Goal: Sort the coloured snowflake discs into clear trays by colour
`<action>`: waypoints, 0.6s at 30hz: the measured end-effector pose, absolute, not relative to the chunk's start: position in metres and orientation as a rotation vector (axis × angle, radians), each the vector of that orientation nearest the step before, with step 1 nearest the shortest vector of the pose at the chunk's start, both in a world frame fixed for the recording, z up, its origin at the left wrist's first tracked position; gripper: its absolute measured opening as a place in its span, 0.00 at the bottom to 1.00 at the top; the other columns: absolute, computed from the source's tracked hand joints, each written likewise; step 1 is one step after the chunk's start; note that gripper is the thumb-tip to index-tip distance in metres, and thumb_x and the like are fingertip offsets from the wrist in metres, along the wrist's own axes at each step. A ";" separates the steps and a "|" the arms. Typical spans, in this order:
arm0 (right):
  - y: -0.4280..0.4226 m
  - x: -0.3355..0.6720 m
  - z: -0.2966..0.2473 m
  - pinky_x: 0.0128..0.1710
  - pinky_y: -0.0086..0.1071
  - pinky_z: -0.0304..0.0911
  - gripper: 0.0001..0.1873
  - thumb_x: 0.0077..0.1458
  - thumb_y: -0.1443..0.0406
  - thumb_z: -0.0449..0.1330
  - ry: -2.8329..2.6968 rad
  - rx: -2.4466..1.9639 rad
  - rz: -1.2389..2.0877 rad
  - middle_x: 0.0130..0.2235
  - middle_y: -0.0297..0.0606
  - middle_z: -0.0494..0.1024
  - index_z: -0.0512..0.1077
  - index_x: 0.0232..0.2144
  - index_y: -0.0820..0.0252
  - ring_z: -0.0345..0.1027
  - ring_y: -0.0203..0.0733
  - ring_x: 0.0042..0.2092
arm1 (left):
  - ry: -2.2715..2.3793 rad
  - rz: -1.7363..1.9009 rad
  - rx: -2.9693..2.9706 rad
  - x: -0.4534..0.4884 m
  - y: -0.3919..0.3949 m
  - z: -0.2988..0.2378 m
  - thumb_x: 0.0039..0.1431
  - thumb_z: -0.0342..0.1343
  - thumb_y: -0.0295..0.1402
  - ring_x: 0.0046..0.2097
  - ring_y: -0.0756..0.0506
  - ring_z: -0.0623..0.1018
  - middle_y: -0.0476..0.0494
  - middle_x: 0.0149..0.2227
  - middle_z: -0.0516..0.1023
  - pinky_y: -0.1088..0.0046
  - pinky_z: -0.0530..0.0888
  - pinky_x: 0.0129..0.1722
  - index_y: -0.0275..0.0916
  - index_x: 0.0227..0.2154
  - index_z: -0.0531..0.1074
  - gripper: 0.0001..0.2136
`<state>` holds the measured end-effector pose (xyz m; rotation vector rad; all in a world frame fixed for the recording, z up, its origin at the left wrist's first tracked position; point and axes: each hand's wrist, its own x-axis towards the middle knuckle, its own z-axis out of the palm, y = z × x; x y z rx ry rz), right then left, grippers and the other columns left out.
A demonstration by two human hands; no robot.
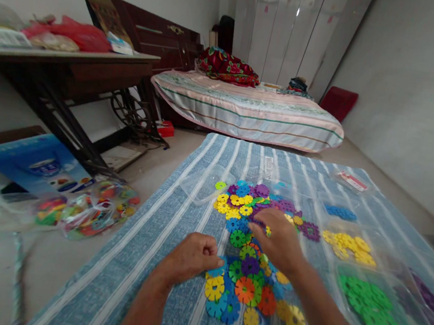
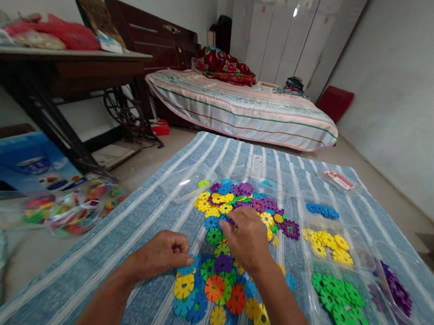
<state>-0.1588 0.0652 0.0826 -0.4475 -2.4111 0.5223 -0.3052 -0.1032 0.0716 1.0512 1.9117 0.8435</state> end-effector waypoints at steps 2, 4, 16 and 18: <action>0.037 -0.158 0.072 0.42 0.33 0.60 0.07 0.54 0.62 0.56 -2.469 -0.349 0.667 0.33 0.37 0.74 0.72 0.28 0.58 0.65 0.40 0.39 | 1.915 0.883 1.031 -0.304 -0.102 0.072 0.42 0.57 0.39 0.23 0.54 0.60 0.55 0.18 0.61 0.79 0.57 0.22 0.36 0.18 0.66 0.11; 0.017 -0.158 0.066 0.41 0.32 0.59 0.06 0.53 0.63 0.57 -2.532 -0.304 0.761 0.32 0.36 0.73 0.71 0.26 0.58 0.65 0.39 0.39 | 1.917 0.917 1.028 -0.302 -0.101 0.073 0.43 0.57 0.39 0.23 0.55 0.60 0.55 0.18 0.60 0.79 0.56 0.22 0.35 0.18 0.66 0.12; 0.020 -0.154 0.057 0.35 0.29 0.56 0.07 0.49 0.70 0.59 -2.582 -0.339 0.879 0.26 0.32 0.70 0.67 0.21 0.59 0.63 0.36 0.33 | 1.839 0.955 0.999 -0.296 -0.098 0.075 0.45 0.55 0.42 0.22 0.54 0.59 0.55 0.17 0.61 0.79 0.56 0.22 0.34 0.23 0.71 0.14; 0.041 -0.155 0.066 0.34 0.29 0.56 0.08 0.50 0.69 0.58 -2.593 -0.331 0.813 0.25 0.33 0.70 0.67 0.20 0.58 0.64 0.36 0.32 | 1.880 0.963 0.990 -0.297 -0.097 0.074 0.45 0.55 0.43 0.22 0.54 0.59 0.55 0.18 0.61 0.78 0.57 0.22 0.34 0.23 0.71 0.14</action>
